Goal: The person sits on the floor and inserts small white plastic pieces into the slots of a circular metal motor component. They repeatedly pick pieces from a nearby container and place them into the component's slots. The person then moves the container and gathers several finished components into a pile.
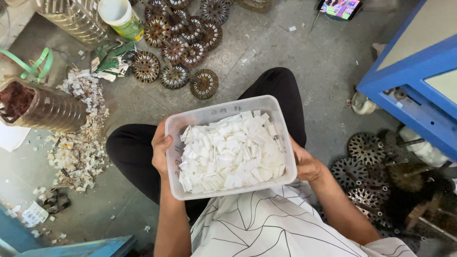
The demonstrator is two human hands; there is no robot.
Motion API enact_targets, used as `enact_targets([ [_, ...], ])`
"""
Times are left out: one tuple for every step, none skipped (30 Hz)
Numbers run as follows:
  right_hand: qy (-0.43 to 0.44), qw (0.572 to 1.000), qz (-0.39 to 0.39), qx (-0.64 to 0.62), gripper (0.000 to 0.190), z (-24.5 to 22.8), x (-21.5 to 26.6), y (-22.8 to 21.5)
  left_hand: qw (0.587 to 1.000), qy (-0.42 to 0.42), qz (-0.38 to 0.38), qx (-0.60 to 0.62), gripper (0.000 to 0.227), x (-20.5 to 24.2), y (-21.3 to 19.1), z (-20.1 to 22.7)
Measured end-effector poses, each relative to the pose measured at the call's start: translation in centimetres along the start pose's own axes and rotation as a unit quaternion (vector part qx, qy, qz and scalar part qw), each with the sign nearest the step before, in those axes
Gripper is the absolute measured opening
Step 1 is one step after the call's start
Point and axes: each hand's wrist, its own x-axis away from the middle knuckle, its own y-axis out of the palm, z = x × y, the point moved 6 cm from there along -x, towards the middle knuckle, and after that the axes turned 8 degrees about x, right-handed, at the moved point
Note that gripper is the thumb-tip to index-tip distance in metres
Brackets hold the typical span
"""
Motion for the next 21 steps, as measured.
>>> enact_targets([
  [-0.003,1.000,0.012,-0.005,0.127,-0.2,-0.2,0.1,1.000,0.007,0.012,0.005,0.072,0.4,-0.3,0.0],
  [-0.005,1.000,0.023,-0.009,0.126,-0.5,-0.3,0.1,1.000,0.013,0.023,0.011,0.072,0.8,-0.6,0.0],
  [0.001,1.000,0.021,-0.008,0.124,-0.6,-0.4,0.2,0.999,0.020,0.037,0.015,0.072,1.2,-0.9,0.2],
  [0.007,1.000,0.019,-0.007,0.121,-0.8,-0.5,0.1,0.998,0.041,0.036,0.008,0.072,1.4,-0.9,0.5],
  [0.013,1.000,0.017,-0.006,0.119,-0.9,-0.5,-0.2,0.998,0.062,0.034,0.000,0.072,1.6,-0.8,1.0],
  [0.003,1.000,0.022,0.004,0.114,-1.3,-0.4,-0.7,0.996,0.082,0.033,-0.008,0.072,1.7,-0.7,1.4],
  [-0.006,1.000,0.027,0.014,0.109,-1.6,-0.4,-1.3,0.996,0.080,0.030,-0.012,0.073,1.9,-0.5,1.7],
  [-0.015,0.999,0.031,0.023,0.105,-1.9,-0.3,-2.0,0.996,0.078,0.027,-0.015,0.074,2.0,-0.3,2.0],
  [-0.021,0.997,0.073,0.030,0.098,-2.1,-0.1,-3.1,0.997,0.076,0.025,-0.020,0.075,2.4,-0.1,2.4],
  [-0.028,0.992,0.115,0.038,0.091,-2.4,0.2,-4.1,0.997,0.074,0.019,-0.032,0.076,2.6,0.1,2.8],
  [-0.035,0.986,0.158,0.046,0.086,-2.7,0.6,-5.0,0.997,0.070,0.012,-0.043,0.076,2.8,0.3,3.1],
  [-0.086,0.979,0.176,0.050,0.072,-3.5,0.9,-5.4,0.996,0.067,0.006,-0.054,0.077,3.1,0.4,3.3],
  [-0.139,0.970,0.193,0.055,0.059,-4.5,1.1,-5.7,0.997,0.054,0.001,-0.048,0.078,3.3,0.6,3.3],
  [-0.192,0.957,0.210,0.059,0.048,-5.6,1.3,-5.8,0.998,0.040,-0.004,-0.042,0.078,3.5,0.7,3.0],
  [-0.240,0.954,0.169,0.061,0.043,-6.7,1.2,-5.0,0.999,0.026,-0.009,-0.036,0.078,3.6,0.9,2.6],
  [-0.287,0.947,0.128,0.062,0.038,-7.8,1.2,-4.0,0.998,0.024,-0.013,-0.051,0.077,3.8,1.0,2.2],
  [-0.335,0.936,0.087,0.064,0.034,-9.0,1.2,-2.8,0.997,0.021,-0.019,-0.066,0.076,4.0,1.1,1.6],
  [-0.324,0.937,0.055,0.119,0.037,-9.6,0.8,-1.4,0.996,0.018,-0.025,-0.081,0.075,4.1,1.3,0.9],
  [-0.313,0.933,0.025,0.174,0.041,-10.0,0.5,0.1,0.995,0.014,-0.034,-0.095,0.074,4.3,1.4,0.1],
  [-0.300,0.926,-0.004,0.229,0.045,-10.4,0.3,1.7,0.993,0.010,-0.042,-0.109,0.074,4.6,1.5,-0.7],
  [-0.292,0.917,0.011,0.271,0.044,-10.9,0.0,2.7,0.991,0.006,-0.052,-0.123,0.073,4.8,1.6,-1.3],
])
